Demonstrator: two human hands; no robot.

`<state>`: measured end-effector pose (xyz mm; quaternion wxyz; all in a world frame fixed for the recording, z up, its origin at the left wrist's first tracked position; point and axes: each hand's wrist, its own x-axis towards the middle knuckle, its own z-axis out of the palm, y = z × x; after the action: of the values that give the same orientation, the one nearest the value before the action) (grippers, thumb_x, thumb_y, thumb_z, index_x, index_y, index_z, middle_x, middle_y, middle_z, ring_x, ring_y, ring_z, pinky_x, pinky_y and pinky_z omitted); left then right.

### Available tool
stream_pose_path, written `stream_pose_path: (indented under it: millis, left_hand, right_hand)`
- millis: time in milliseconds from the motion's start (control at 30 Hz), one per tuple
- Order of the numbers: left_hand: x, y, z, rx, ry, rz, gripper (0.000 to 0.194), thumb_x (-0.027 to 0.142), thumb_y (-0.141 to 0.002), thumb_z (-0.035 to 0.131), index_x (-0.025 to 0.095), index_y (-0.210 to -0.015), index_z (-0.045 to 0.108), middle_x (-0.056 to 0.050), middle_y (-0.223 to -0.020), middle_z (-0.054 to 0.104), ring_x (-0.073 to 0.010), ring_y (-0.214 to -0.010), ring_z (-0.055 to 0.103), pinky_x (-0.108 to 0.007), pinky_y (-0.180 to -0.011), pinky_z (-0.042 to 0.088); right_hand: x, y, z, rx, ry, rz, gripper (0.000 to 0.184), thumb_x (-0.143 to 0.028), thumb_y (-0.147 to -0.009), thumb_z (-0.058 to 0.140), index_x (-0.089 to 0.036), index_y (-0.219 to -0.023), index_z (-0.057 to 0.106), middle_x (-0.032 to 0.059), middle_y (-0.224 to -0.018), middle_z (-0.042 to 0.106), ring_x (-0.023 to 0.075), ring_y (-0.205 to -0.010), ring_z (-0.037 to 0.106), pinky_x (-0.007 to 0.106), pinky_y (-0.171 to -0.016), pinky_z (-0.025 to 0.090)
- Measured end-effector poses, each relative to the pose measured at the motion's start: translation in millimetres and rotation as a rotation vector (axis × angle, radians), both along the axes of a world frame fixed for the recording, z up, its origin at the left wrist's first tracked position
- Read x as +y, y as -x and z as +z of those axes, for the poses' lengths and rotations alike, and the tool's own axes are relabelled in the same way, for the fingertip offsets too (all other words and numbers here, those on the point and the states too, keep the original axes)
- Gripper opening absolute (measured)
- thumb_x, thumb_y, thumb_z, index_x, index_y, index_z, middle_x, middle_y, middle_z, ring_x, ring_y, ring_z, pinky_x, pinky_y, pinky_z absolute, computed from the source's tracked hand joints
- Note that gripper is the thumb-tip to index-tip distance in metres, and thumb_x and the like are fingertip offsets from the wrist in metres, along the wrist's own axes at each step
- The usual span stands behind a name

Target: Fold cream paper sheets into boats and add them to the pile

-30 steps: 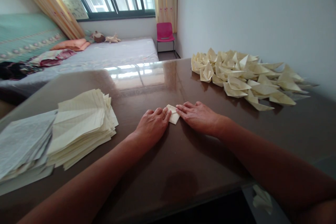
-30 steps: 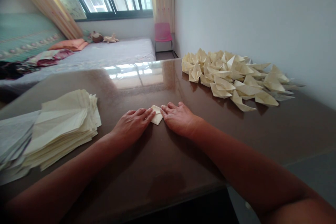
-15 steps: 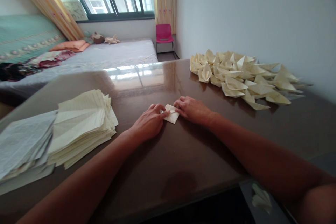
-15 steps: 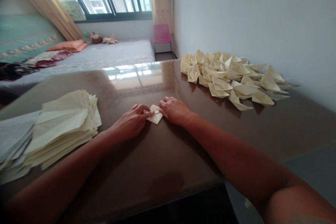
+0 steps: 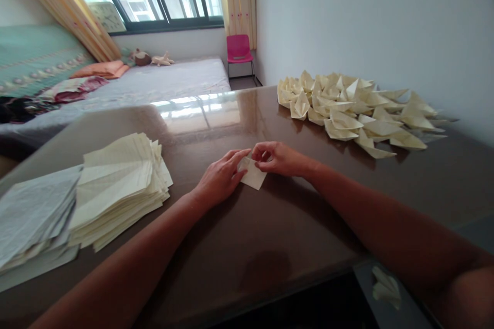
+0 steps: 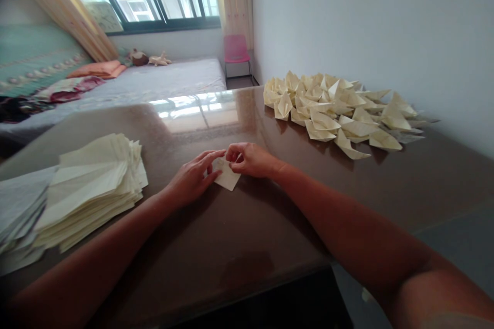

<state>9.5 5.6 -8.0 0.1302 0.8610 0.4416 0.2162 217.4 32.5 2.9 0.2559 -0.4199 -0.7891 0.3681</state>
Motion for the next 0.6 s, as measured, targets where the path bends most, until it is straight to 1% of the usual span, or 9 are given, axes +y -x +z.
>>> stream_pose_path:
  millis: [67, 133, 233, 300, 333, 400, 467, 533, 600]
  left_hand:
    - [0.8, 0.2, 0.6, -0.071, 0.029, 0.051, 0.031, 0.032, -0.089, 0.048, 0.024, -0.118, 0.055, -0.001, -0.093, 0.066, -0.0122, -0.065, 0.060, -0.028, -0.071, 0.049]
    - [2.5, -0.7, 0.6, -0.232, 0.101, 0.128, 0.023, 0.036, -0.087, 0.052, 0.022, -0.105, 0.058, 0.001, -0.076, 0.064, -0.0120, -0.060, 0.059, -0.025, -0.063, 0.048]
    - [6.1, -3.9, -0.2, -0.570, 0.306, 0.132, 0.023, 0.038, -0.082, 0.058, 0.018, -0.092, 0.050, 0.000, -0.075, 0.065, -0.0146, -0.067, 0.064, -0.024, -0.057, 0.050]
    - [8.0, -6.2, -1.6, -0.708, 0.440, 0.088, 0.025, 0.038, -0.082, 0.059, 0.018, -0.090, 0.045, -0.002, -0.081, 0.066, -0.0172, -0.075, 0.067, -0.025, -0.058, 0.052]
    - [8.5, -6.9, -2.5, -0.724, 0.465, 0.075, 0.025, 0.038, -0.082, 0.058, 0.019, -0.090, 0.044, -0.003, -0.083, 0.066, -0.0178, -0.077, 0.067, -0.026, -0.059, 0.053]
    - [8.1, -7.3, -4.1, -0.660, 0.384, 0.086, 0.024, 0.038, -0.084, 0.057, 0.019, -0.093, 0.046, -0.003, -0.088, 0.066, -0.0175, -0.082, 0.066, -0.027, -0.063, 0.054]
    - [6.0, -6.4, -4.5, -0.510, 0.157, 0.118, 0.024, 0.037, -0.084, 0.058, 0.020, -0.099, 0.052, -0.005, -0.099, 0.063, -0.0182, -0.092, 0.061, -0.029, -0.070, 0.054]
    - [2.8, -4.6, -3.2, -0.332, -0.098, 0.139, 0.027, 0.036, -0.084, 0.060, 0.021, -0.105, 0.057, -0.006, -0.110, 0.060, -0.0203, -0.103, 0.055, -0.032, -0.080, 0.052]
    - [-0.1, -2.5, -1.7, -0.165, -0.258, 0.122, 0.023, 0.035, -0.086, 0.058, 0.022, -0.106, 0.060, -0.006, -0.111, 0.060, -0.0214, -0.106, 0.051, -0.034, -0.087, 0.049]
  right_hand:
    - [-1.2, 3.2, 0.9, 0.138, 0.006, -0.005, 0.012, -0.024, -0.076, 0.061, -0.016, -0.085, 0.062, -0.0023, -0.071, 0.059, 0.0098, -0.064, 0.054, 0.020, -0.060, 0.043]
    - [-1.2, 5.7, 1.7, 0.263, 0.008, -0.031, 0.021, -0.031, -0.077, 0.064, -0.016, -0.091, 0.061, -0.0022, -0.072, 0.058, 0.0100, -0.065, 0.054, 0.021, -0.059, 0.043]
    - [0.5, 7.6, -0.6, 0.337, 0.015, -0.045, 0.038, -0.036, -0.070, 0.072, -0.016, -0.098, 0.057, -0.0007, -0.082, 0.061, 0.0112, -0.071, 0.055, 0.022, -0.064, 0.045]
    - [1.1, 8.3, -4.5, 0.303, 0.016, -0.027, 0.038, -0.036, -0.069, 0.073, -0.016, -0.097, 0.057, -0.0008, -0.083, 0.062, 0.0119, -0.073, 0.056, 0.023, -0.066, 0.046]
    - [0.9, 8.6, -6.3, 0.272, -0.005, -0.024, 0.034, -0.036, -0.072, 0.071, -0.016, -0.095, 0.057, -0.0015, -0.081, 0.062, 0.0119, -0.073, 0.056, 0.023, -0.066, 0.045]
    - [-1.0, 8.8, -7.9, 0.175, -0.123, -0.048, 0.023, -0.036, -0.079, 0.064, -0.017, -0.091, 0.058, -0.0020, -0.079, 0.061, 0.0116, -0.071, 0.055, 0.022, -0.067, 0.044]
    - [-4.6, 8.2, -5.2, 0.010, -0.324, -0.079, 0.014, -0.031, -0.084, 0.058, -0.018, -0.090, 0.060, -0.0003, -0.083, 0.062, 0.0126, -0.075, 0.055, 0.023, -0.070, 0.042]
    - [-8.4, 6.8, 0.8, -0.210, -0.525, -0.103, 0.011, -0.025, -0.086, 0.055, -0.019, -0.092, 0.062, 0.0031, -0.091, 0.063, 0.0155, -0.084, 0.055, 0.025, -0.075, 0.039]
    - [-11.3, 5.1, 7.0, -0.428, -0.663, -0.099, 0.012, -0.021, -0.088, 0.053, -0.020, -0.095, 0.063, 0.0064, -0.097, 0.063, 0.0192, -0.093, 0.054, 0.029, -0.079, 0.036]
